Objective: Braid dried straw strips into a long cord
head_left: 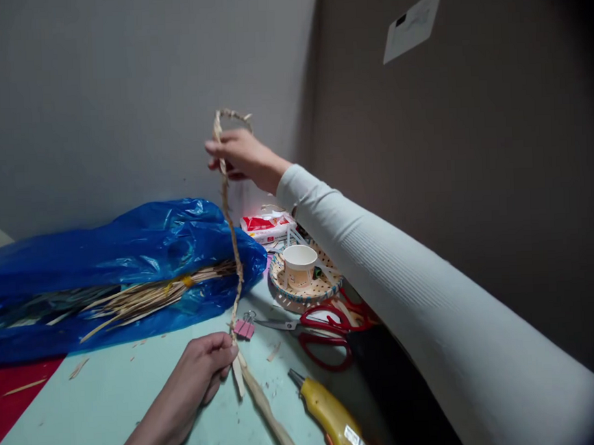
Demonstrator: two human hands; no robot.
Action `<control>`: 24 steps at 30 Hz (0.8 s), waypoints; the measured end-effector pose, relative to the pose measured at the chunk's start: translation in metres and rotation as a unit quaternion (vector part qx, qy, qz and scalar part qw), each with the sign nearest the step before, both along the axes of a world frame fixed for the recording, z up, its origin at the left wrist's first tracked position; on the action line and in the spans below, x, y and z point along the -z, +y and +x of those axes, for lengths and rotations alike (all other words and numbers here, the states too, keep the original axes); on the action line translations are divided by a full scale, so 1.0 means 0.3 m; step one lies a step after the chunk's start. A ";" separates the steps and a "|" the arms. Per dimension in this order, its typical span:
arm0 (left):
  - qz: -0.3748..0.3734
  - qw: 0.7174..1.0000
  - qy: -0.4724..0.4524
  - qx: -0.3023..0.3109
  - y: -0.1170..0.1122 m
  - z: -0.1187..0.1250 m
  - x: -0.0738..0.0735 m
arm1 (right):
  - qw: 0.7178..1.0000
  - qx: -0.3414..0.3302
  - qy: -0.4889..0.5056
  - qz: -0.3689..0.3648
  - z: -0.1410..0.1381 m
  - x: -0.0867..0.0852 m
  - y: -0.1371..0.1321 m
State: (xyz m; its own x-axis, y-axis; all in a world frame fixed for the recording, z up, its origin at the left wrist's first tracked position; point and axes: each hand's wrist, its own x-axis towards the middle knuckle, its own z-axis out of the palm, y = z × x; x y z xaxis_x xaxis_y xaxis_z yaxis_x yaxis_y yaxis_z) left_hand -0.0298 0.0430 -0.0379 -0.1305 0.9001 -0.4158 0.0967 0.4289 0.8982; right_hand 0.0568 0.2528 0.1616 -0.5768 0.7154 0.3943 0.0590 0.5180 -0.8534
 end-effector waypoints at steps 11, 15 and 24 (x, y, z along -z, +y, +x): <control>-0.021 0.999 0.027 0.004 -0.033 0.007 -0.002 | 0.952 0.016 -0.264 0.156 0.217 0.307 -0.264; -0.002 1.000 0.026 -0.006 -0.035 0.020 -0.019 | 0.912 -0.010 -0.379 0.158 0.230 0.421 -0.403; 0.027 0.999 0.015 -0.010 -0.033 0.001 0.030 | 0.927 -0.022 -0.359 0.111 0.213 0.544 -0.438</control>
State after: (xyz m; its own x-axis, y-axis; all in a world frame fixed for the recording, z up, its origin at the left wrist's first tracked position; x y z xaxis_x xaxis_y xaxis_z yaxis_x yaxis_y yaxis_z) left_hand -0.0294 0.0331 -0.0470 -0.1595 0.9181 -0.3628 0.1157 0.3823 0.9167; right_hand 0.1207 0.1213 -0.0017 -0.7735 0.6330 0.0323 0.5453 0.6906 -0.4751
